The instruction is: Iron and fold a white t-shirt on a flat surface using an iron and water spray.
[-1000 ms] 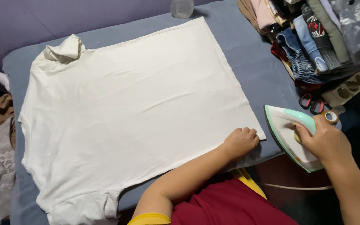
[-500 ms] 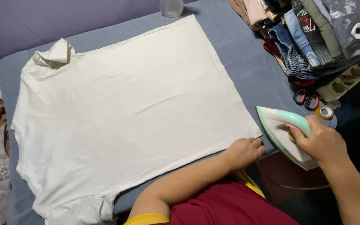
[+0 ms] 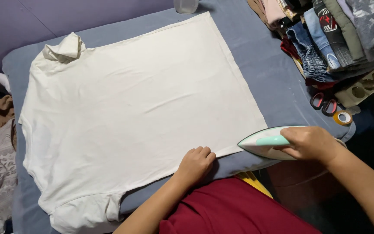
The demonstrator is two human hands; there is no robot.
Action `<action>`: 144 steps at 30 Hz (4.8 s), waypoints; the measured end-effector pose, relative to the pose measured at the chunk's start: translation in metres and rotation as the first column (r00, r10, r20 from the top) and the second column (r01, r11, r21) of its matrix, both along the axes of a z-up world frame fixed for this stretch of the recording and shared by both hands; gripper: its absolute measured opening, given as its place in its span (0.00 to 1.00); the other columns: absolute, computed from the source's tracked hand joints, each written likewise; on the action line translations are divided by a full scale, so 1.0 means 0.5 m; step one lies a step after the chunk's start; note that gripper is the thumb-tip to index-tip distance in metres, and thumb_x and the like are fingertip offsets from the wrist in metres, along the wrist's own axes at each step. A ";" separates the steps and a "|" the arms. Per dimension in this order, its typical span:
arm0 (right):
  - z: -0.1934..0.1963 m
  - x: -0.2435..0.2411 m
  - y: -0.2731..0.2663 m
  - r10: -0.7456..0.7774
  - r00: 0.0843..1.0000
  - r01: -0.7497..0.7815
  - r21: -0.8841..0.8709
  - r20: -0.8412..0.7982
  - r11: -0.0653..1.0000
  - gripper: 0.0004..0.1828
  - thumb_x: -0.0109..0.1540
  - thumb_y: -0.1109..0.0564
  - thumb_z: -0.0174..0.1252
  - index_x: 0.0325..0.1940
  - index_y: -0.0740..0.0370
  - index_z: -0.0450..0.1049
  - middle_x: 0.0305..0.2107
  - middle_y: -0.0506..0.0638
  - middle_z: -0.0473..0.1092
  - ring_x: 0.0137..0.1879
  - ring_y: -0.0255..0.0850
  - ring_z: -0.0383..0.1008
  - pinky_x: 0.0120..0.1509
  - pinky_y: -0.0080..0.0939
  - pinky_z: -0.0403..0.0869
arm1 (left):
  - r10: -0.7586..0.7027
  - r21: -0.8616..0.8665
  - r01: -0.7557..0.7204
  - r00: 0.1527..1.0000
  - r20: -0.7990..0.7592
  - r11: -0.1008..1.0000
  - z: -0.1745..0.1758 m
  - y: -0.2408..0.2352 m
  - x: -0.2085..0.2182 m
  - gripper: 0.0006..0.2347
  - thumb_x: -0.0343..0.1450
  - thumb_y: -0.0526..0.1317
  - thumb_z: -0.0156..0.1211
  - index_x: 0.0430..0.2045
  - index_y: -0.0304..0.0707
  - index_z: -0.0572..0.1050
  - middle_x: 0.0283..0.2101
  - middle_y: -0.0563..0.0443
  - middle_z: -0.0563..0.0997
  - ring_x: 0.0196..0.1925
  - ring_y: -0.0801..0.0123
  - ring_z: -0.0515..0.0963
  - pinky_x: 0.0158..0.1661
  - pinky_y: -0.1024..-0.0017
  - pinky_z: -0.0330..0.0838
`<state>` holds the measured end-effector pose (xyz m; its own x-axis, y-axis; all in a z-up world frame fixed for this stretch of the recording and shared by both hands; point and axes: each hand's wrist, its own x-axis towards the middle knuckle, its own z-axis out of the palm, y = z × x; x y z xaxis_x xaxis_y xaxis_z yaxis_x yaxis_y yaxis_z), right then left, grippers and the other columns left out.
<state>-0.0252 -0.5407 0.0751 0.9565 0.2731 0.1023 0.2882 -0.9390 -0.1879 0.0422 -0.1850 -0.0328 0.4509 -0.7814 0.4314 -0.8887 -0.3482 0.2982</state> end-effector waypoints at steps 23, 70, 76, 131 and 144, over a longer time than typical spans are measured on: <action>-0.009 0.097 0.143 0.025 0.999 -0.025 -0.010 -0.048 1.000 0.18 0.52 0.44 0.68 0.33 0.57 0.72 0.23 0.55 0.76 0.29 0.55 0.78 0.32 0.54 0.75 | -0.142 -0.014 0.145 0.943 -0.302 0.989 0.001 0.045 0.037 0.05 0.70 0.40 0.63 0.34 0.40 0.80 0.33 0.49 0.79 0.38 0.57 0.80 0.38 0.61 0.75; -0.108 0.879 -0.116 -0.612 0.719 0.434 0.474 0.329 0.766 0.25 0.72 0.47 0.59 0.58 0.72 0.64 0.47 0.73 0.73 0.54 0.68 0.74 0.59 0.62 0.71 | 0.811 0.374 -0.721 0.545 -0.214 0.583 -0.038 0.123 0.564 0.44 0.69 0.69 0.46 0.71 0.33 0.49 0.77 0.33 0.41 0.78 0.42 0.36 0.69 0.40 0.26; -0.274 0.963 -0.179 -0.703 0.596 0.166 0.797 0.388 0.580 0.33 0.74 0.53 0.54 0.72 0.75 0.48 0.54 0.70 0.71 0.53 0.61 0.76 0.57 0.59 0.74 | 0.828 0.394 -0.729 0.515 -0.222 0.559 0.003 0.138 0.563 0.39 0.70 0.67 0.46 0.72 0.41 0.52 0.77 0.38 0.45 0.78 0.47 0.39 0.69 0.39 0.27; -0.196 -0.020 0.055 -0.154 0.986 0.161 -0.129 0.060 0.979 0.17 0.58 0.59 0.63 0.51 0.51 0.80 0.54 0.43 0.77 0.61 0.36 0.77 0.69 0.38 0.75 | 0.238 -0.054 -0.976 0.002 -0.971 -0.213 -0.255 0.706 -0.307 0.17 0.71 0.43 0.67 0.49 0.33 0.73 0.46 0.48 0.81 0.46 0.72 0.77 0.48 0.74 0.70; -0.243 0.145 -0.048 -0.405 0.901 0.408 0.619 -0.154 0.671 0.07 0.71 0.62 0.60 0.52 0.66 0.78 0.41 0.52 0.78 0.49 0.37 0.77 0.58 0.37 0.75 | -0.120 -0.371 -0.928 0.371 -0.921 -0.024 0.087 0.854 -0.151 0.13 0.76 0.37 0.54 0.52 0.28 0.73 0.46 0.42 0.82 0.44 0.61 0.82 0.47 0.65 0.77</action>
<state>0.0475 -0.5647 -0.0462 0.9582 -0.2679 0.1005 -0.0955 -0.6305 -0.7703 -0.0331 0.2422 0.0107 0.9025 0.3927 -0.1770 0.0002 0.4106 0.9118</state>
